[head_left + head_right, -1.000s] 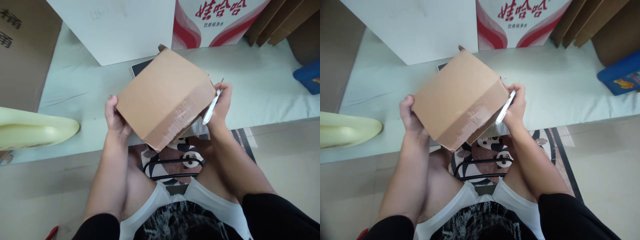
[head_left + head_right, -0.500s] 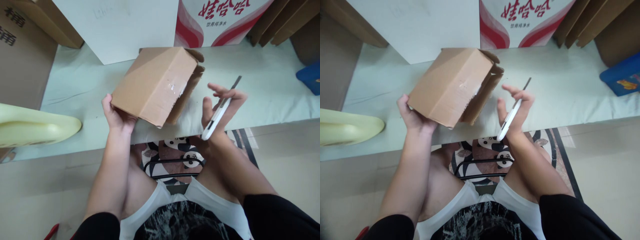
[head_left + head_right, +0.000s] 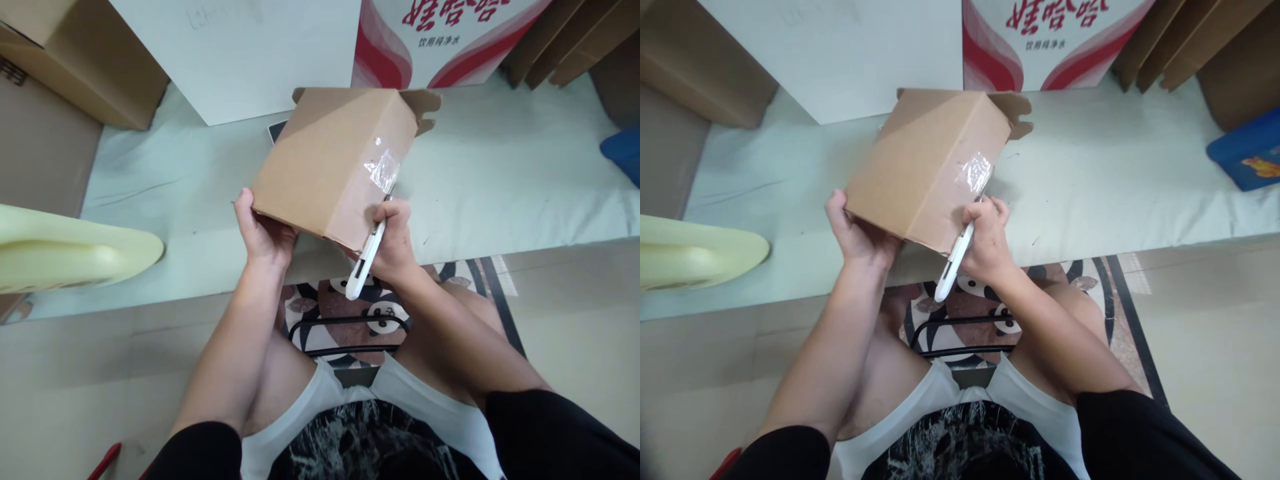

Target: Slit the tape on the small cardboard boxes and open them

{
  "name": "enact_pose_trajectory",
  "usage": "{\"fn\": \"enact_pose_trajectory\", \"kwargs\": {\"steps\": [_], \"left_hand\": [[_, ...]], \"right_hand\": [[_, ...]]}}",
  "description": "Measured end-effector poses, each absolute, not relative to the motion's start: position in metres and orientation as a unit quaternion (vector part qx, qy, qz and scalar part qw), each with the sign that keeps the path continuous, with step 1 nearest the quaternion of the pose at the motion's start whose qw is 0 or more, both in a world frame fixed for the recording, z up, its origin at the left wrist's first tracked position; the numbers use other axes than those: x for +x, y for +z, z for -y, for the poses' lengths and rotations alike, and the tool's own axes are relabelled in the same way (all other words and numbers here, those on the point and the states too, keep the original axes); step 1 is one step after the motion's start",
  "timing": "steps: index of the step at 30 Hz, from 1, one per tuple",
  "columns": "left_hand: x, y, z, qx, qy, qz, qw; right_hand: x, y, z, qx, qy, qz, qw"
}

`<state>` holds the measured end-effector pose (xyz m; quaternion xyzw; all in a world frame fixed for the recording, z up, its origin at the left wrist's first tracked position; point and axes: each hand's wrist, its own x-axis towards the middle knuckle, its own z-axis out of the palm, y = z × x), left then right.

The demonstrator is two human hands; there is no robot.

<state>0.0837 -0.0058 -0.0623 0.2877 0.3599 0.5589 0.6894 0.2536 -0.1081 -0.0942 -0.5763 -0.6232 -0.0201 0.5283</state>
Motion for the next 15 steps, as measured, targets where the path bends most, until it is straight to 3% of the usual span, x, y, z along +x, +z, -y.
{"fn": "enact_pose_trajectory", "kwargs": {"steps": [8, 15], "left_hand": [[0.082, -0.061, 0.003, 0.314, 0.573, -0.368, 0.661], [0.075, -0.056, -0.002, 0.283, 0.598, -0.352, 0.661]], "right_hand": [[0.242, -0.093, 0.108, -0.59, -0.135, 0.578, 0.548], [0.241, -0.086, 0.111, -0.508, -0.039, 0.628, 0.588]]}}
